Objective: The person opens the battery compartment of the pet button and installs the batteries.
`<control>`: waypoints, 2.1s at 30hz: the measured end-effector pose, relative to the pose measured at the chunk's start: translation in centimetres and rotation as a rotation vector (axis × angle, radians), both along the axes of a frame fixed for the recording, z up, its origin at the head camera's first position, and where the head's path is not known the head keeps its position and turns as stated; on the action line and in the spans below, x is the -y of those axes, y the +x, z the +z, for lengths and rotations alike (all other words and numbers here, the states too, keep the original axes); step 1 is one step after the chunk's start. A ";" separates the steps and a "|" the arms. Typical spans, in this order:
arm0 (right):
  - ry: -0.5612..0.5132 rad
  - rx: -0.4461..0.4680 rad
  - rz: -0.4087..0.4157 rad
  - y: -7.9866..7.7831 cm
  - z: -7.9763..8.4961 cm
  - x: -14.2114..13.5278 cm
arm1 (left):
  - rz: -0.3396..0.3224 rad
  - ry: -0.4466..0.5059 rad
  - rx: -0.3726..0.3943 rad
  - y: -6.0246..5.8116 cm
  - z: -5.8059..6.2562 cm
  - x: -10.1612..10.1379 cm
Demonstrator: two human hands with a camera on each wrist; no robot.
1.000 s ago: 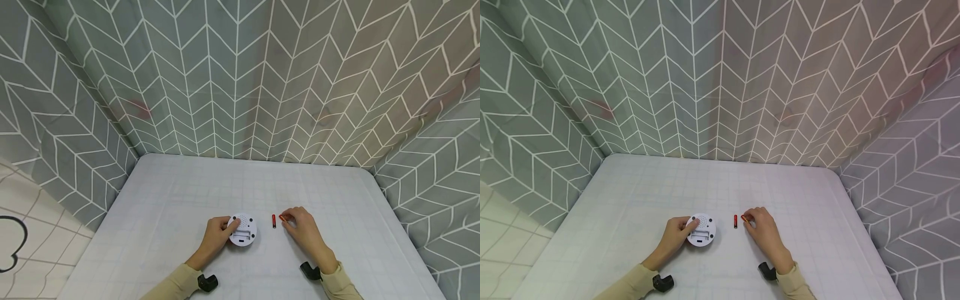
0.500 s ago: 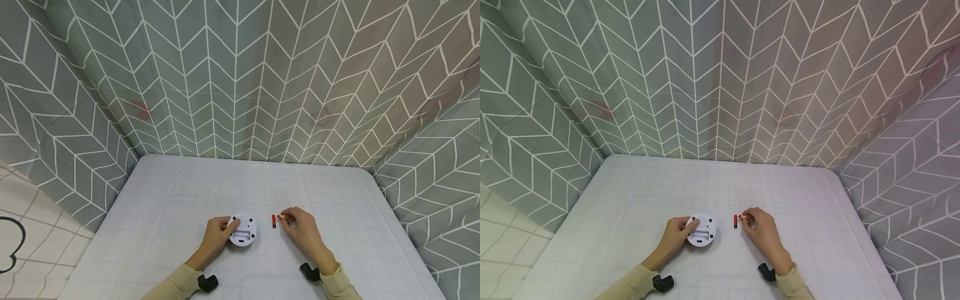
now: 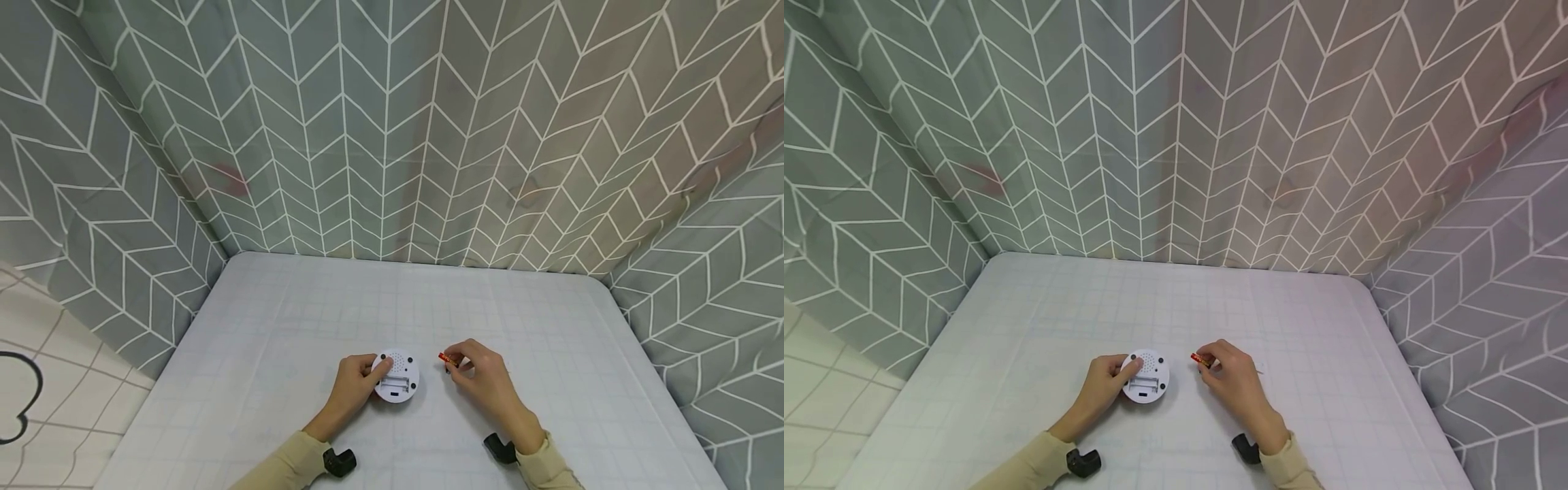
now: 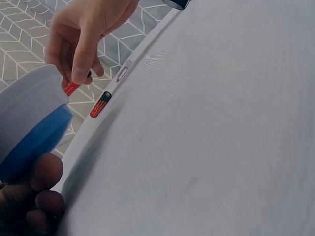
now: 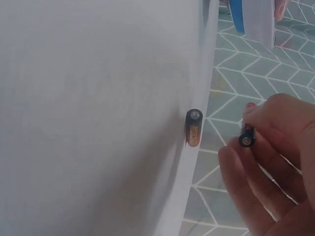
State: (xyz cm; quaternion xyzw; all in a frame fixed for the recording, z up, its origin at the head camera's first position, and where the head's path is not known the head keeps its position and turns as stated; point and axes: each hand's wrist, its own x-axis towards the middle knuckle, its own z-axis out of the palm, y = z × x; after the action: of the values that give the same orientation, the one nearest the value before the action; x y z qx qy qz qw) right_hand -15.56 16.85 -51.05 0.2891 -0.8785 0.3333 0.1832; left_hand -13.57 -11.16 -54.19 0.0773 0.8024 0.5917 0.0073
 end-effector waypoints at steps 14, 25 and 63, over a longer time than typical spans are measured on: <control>-0.053 -0.057 0.162 0.4 0.3 1.8 | -0.008 -0.007 0.009 0.0 0.1 0.0; -0.079 -0.066 0.263 0.8 1.1 3.3 | 0.007 -0.027 -0.034 -0.2 0.0 0.0; -0.071 -0.116 0.369 1.5 0.9 5.7 | 0.009 -0.056 -0.110 -0.2 -0.2 0.1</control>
State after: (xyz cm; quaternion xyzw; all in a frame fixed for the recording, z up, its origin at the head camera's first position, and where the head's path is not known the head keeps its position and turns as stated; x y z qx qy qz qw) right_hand -14.03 11.20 -50.19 0.4572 -0.7864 0.3746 0.1794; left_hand -13.81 -11.27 -54.36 0.1058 0.8182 0.5639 -0.0374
